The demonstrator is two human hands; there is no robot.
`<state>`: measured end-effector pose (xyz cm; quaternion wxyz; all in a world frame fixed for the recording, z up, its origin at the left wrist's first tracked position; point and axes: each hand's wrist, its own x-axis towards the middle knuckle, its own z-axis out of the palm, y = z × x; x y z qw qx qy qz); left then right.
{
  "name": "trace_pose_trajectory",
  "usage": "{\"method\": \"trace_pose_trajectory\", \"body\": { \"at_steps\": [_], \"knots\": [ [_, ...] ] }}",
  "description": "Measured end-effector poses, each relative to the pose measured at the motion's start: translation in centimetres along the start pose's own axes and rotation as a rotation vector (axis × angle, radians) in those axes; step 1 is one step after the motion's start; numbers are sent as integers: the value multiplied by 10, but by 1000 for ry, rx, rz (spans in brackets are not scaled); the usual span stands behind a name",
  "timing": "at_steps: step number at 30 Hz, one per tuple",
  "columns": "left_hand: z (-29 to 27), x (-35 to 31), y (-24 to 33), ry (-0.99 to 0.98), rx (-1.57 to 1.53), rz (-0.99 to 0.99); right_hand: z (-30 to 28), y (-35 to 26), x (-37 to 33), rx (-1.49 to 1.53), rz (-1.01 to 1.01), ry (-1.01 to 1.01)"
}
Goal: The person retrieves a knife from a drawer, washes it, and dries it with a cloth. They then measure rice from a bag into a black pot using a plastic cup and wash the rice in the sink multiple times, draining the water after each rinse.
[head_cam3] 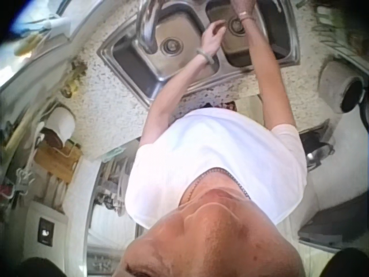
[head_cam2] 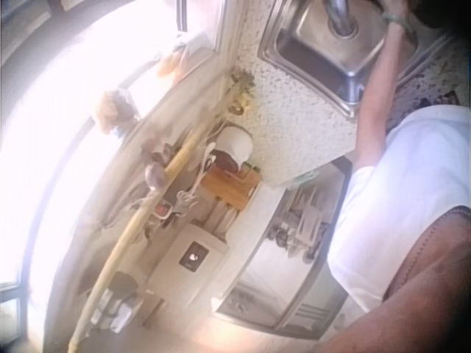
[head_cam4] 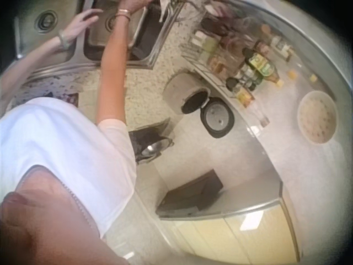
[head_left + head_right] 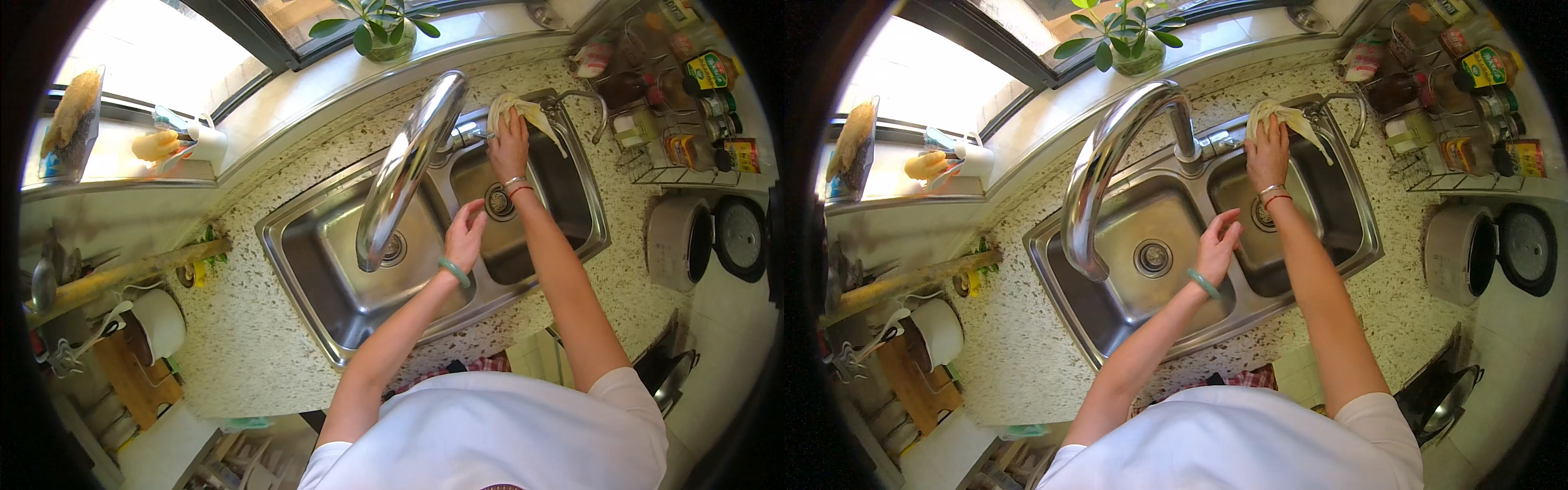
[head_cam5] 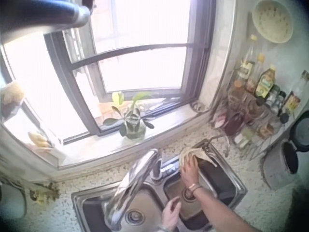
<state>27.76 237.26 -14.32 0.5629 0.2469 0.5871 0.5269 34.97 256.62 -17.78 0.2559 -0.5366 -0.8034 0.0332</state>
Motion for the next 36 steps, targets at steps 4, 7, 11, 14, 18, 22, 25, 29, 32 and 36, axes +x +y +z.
{"method": "trace_pose_trajectory", "body": {
  "at_steps": [4,7,11,14,18,22,25,29,32,36],
  "knots": [
    [-27,-4,-13,41,-116,-108,8,-28,-22,43,-89,42],
    [-38,1,-8,47,-167,-185,15,-46,-49,116,-97,-55],
    [-54,0,7,230,-274,-165,-21,-96,-76,414,-2,-80],
    [-68,-3,24,272,-305,-82,-45,-113,-111,617,5,-243],
    [-85,-14,56,140,-294,-19,-84,-162,-121,1008,279,-327],
    [-104,37,35,330,249,470,-44,-171,-84,696,-32,-45],
    [-113,42,72,455,773,640,-7,-168,-62,501,-39,-134],
    [-138,39,47,323,565,519,6,-199,-58,340,-299,-32],
    [-157,19,48,346,429,428,29,-213,-76,343,-287,-65],
    [-207,-12,45,489,479,413,40,-270,-99,402,-409,-129]
  ]
}}
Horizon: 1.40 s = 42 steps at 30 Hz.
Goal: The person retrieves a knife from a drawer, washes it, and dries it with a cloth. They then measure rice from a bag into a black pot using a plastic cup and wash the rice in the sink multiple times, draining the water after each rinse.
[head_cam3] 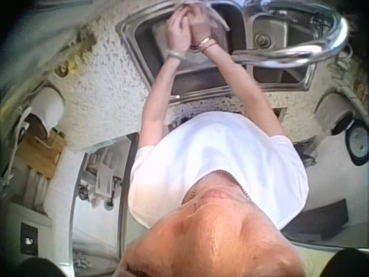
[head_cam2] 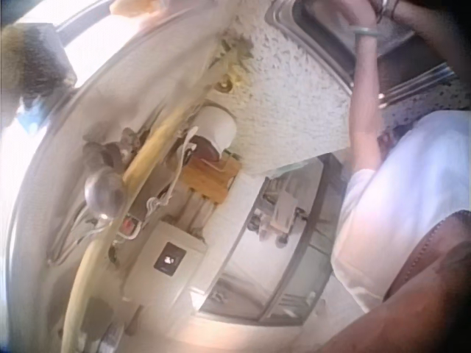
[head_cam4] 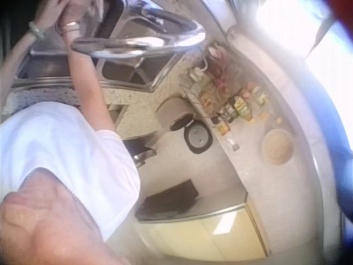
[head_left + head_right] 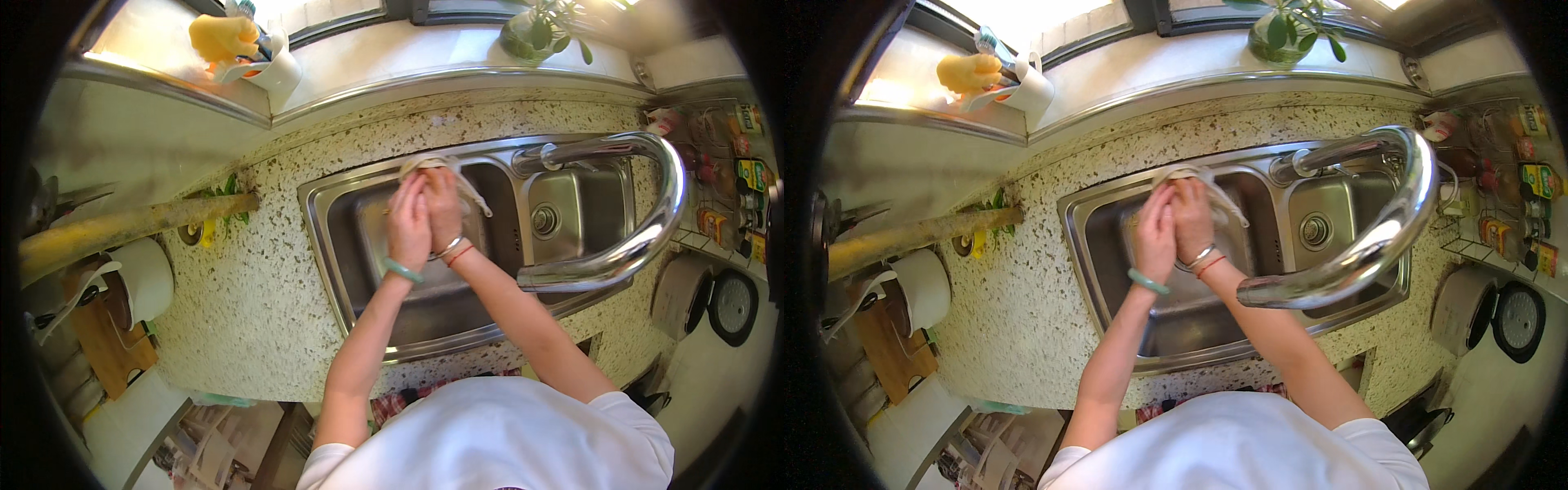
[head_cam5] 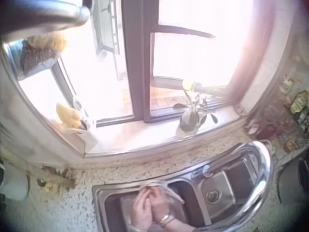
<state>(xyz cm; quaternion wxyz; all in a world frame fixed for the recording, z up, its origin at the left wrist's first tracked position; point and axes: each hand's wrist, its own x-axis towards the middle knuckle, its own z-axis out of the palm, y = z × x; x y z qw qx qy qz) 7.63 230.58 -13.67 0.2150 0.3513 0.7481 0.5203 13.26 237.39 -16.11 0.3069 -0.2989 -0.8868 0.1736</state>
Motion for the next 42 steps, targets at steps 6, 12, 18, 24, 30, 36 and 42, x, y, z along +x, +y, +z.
{"method": "trace_pose_trajectory", "body": {
  "at_steps": [6,12,18,24,30,36,42],
  "knots": [
    [-105,-14,-29,211,127,-134,58,-90,18,305,-191,-162],
    [-124,-54,-24,382,-135,-253,58,-115,-4,650,34,-270],
    [-113,-102,-2,61,30,-326,-4,-115,-82,969,517,-602],
    [-132,-85,16,295,-199,-200,-7,-106,4,731,113,-381],
    [-155,-96,5,356,-179,-275,62,-145,-38,486,-99,-394],
    [-157,-170,-9,367,-187,-373,2,-167,-146,602,-182,-689],
    [-152,-237,-4,276,68,-374,-65,-166,-215,360,-441,-933]
  ]
}}
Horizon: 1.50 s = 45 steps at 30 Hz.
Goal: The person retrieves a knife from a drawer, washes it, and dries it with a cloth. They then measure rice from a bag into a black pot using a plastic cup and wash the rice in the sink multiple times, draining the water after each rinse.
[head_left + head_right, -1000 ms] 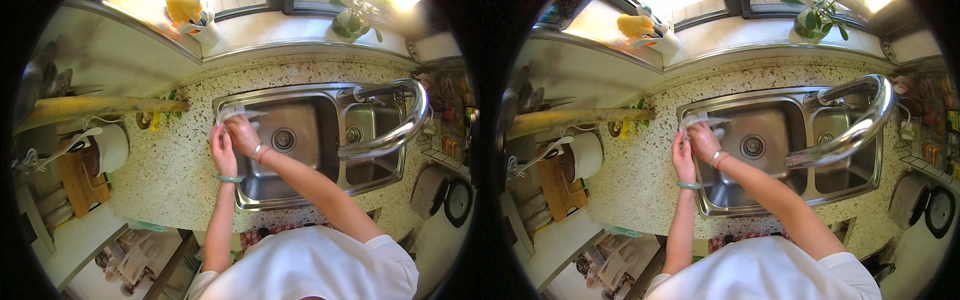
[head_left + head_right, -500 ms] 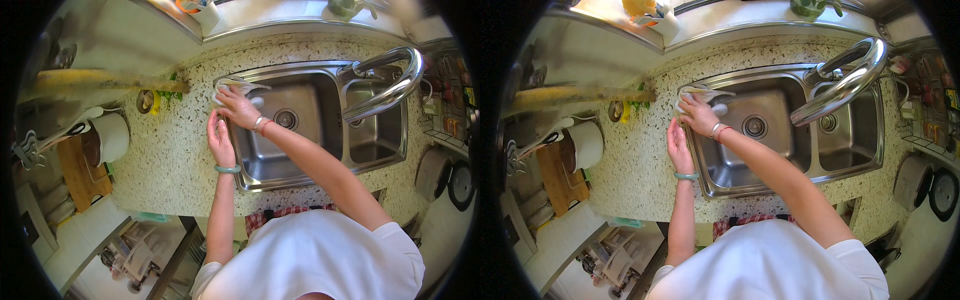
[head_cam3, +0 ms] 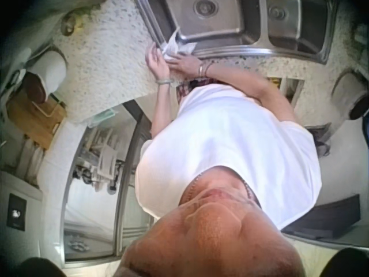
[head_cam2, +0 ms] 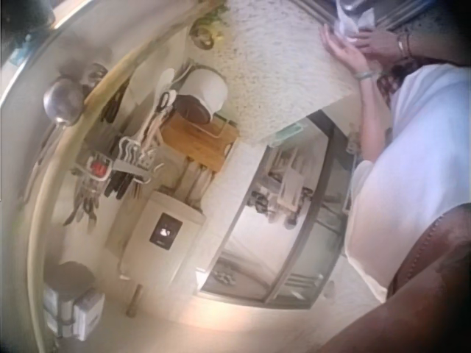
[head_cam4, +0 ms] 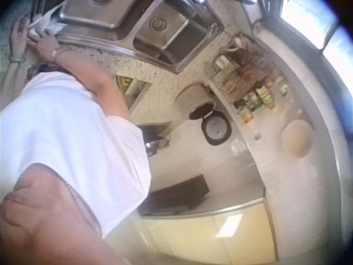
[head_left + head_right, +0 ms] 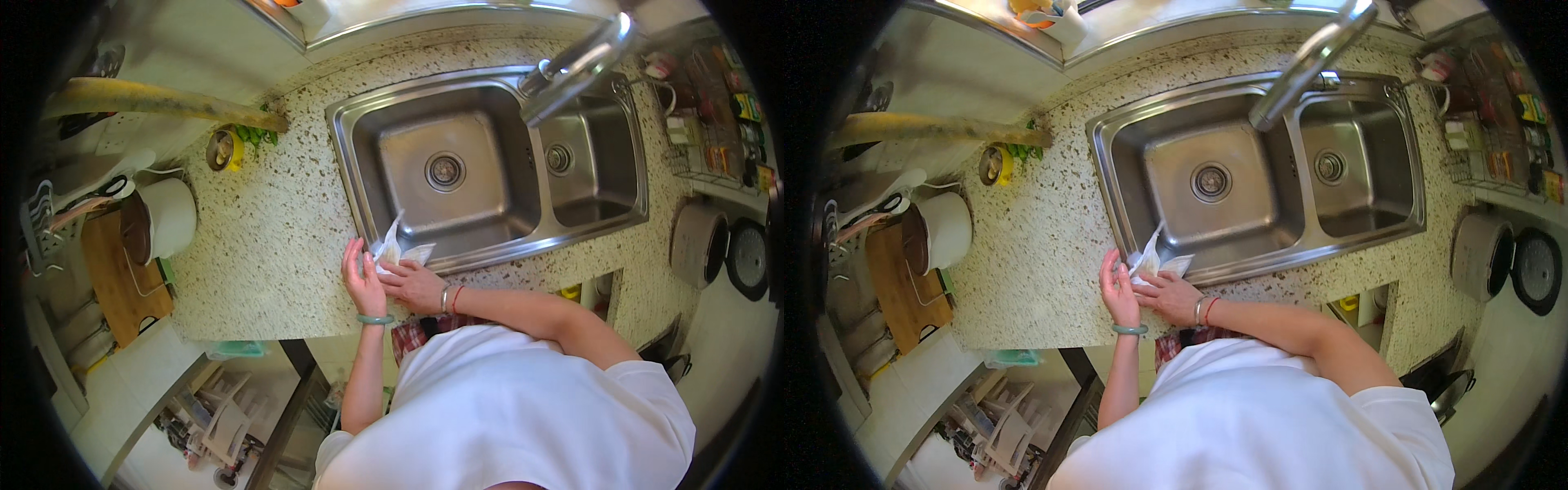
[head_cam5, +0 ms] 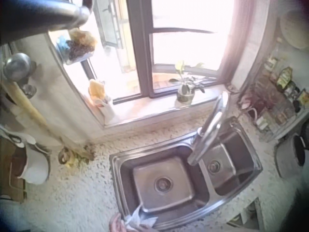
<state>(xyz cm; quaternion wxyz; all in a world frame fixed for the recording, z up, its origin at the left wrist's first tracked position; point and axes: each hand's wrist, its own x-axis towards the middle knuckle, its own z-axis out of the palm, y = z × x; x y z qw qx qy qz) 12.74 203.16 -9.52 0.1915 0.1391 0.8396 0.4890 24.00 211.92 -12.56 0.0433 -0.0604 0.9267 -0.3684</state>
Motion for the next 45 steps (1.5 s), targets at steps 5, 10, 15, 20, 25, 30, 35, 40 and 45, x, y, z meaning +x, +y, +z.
{"method": "trace_pose_trajectory", "body": {
  "at_steps": [5,10,15,20,25,30,35,40,45],
  "knots": [
    [29,-33,2,-167,139,163,-31,12,-54,95,201,125],
    [82,-57,12,-554,-127,3,-62,53,-171,-17,472,314],
    [121,-66,24,-775,-280,-72,-102,96,-287,-281,834,556],
    [133,-70,49,-894,-399,-354,-131,89,-300,833,854,1021],
    [115,-69,99,-911,-924,-755,-137,9,-204,1474,527,1021],
    [87,-50,101,-684,-1067,-537,-140,-18,-175,1499,473,838],
    [41,-26,123,-375,-968,-277,-126,-6,-164,828,548,724],
    [10,-23,144,-581,-574,79,-158,-27,-119,822,386,792],
    [-7,-36,165,-507,-299,317,-181,-38,-75,457,386,581]
  ]
}}
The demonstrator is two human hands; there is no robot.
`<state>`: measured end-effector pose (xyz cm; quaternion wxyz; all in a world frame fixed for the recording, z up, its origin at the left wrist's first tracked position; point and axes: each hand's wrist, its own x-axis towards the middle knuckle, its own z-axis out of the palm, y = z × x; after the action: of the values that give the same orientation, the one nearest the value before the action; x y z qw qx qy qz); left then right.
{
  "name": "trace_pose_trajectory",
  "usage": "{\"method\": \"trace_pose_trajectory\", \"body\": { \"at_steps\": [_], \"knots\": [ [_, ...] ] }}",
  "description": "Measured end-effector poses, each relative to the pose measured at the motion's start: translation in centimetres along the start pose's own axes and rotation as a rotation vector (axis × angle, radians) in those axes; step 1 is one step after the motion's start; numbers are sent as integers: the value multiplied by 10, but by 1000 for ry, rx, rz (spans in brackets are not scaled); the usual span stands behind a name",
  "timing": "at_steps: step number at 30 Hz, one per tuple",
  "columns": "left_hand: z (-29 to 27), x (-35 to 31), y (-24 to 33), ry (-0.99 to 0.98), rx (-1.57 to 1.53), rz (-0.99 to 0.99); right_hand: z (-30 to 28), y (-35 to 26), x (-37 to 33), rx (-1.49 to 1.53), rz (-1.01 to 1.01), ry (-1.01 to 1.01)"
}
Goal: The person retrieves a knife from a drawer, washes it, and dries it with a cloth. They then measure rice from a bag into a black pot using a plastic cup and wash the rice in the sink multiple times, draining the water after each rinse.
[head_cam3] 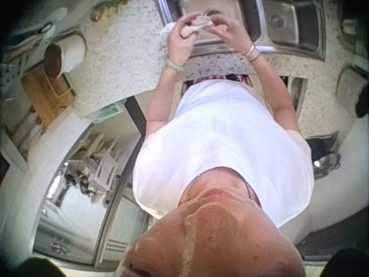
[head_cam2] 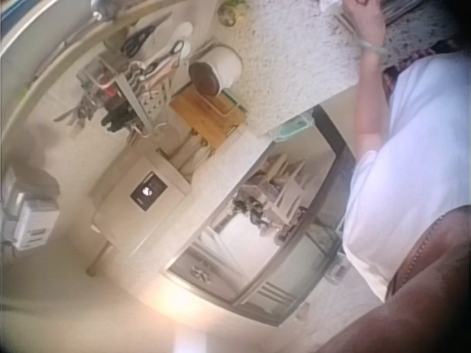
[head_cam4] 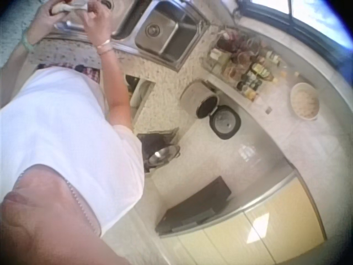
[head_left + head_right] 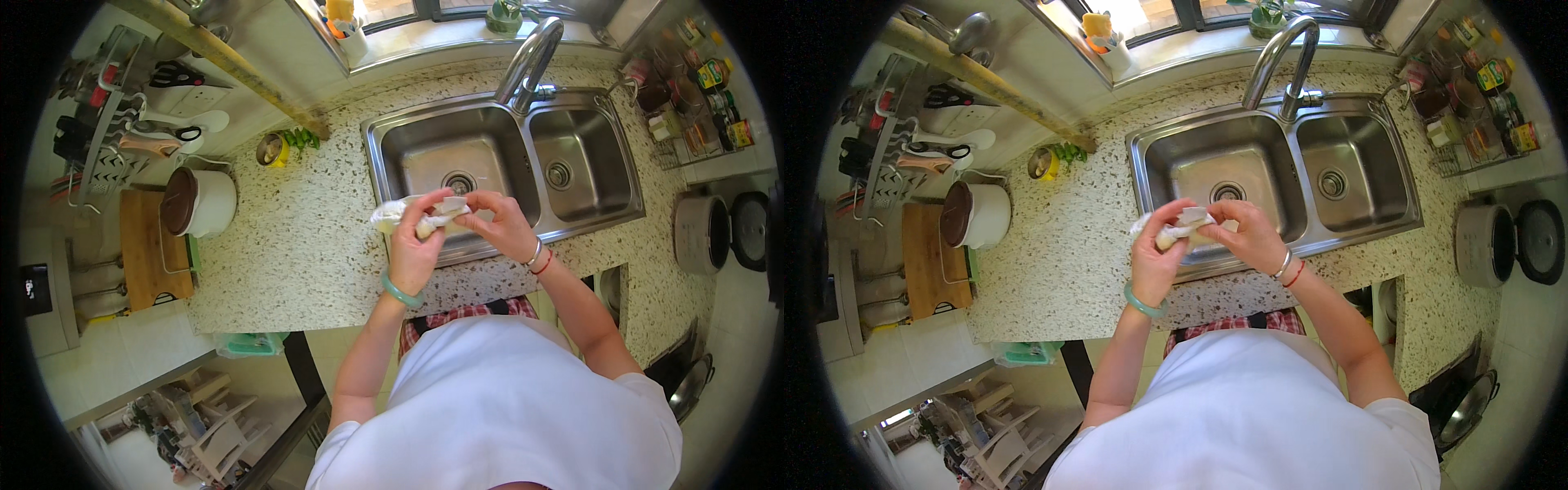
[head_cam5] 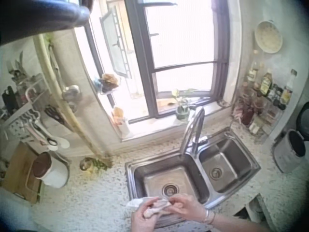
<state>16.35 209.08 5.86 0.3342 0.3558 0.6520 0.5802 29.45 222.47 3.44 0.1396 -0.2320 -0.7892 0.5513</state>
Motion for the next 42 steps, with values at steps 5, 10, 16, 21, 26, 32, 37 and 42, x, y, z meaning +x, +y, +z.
{"method": "trace_pose_trajectory", "body": {
  "at_steps": [5,10,16,21,26,32,37,42],
  "knots": [
    [-28,8,-32,184,-314,0,9,-15,-8,552,27,36],
    [-35,-10,-24,-189,-818,-455,13,-14,-15,606,-11,48],
    [-42,-20,-14,-264,-344,-350,3,-39,-13,178,-396,-63],
    [-57,-26,0,-169,-541,-222,19,-57,-10,122,-409,-1],
    [-87,-27,-14,-75,-413,-260,53,-68,-4,107,-426,102],
    [-131,-50,-29,-60,-345,-239,107,-91,7,77,-438,101],
    [-180,-56,-8,260,-139,46,141,-102,18,-98,-381,46],
    [-219,-65,22,291,59,108,177,-158,46,-171,-503,163]
  ]
}}
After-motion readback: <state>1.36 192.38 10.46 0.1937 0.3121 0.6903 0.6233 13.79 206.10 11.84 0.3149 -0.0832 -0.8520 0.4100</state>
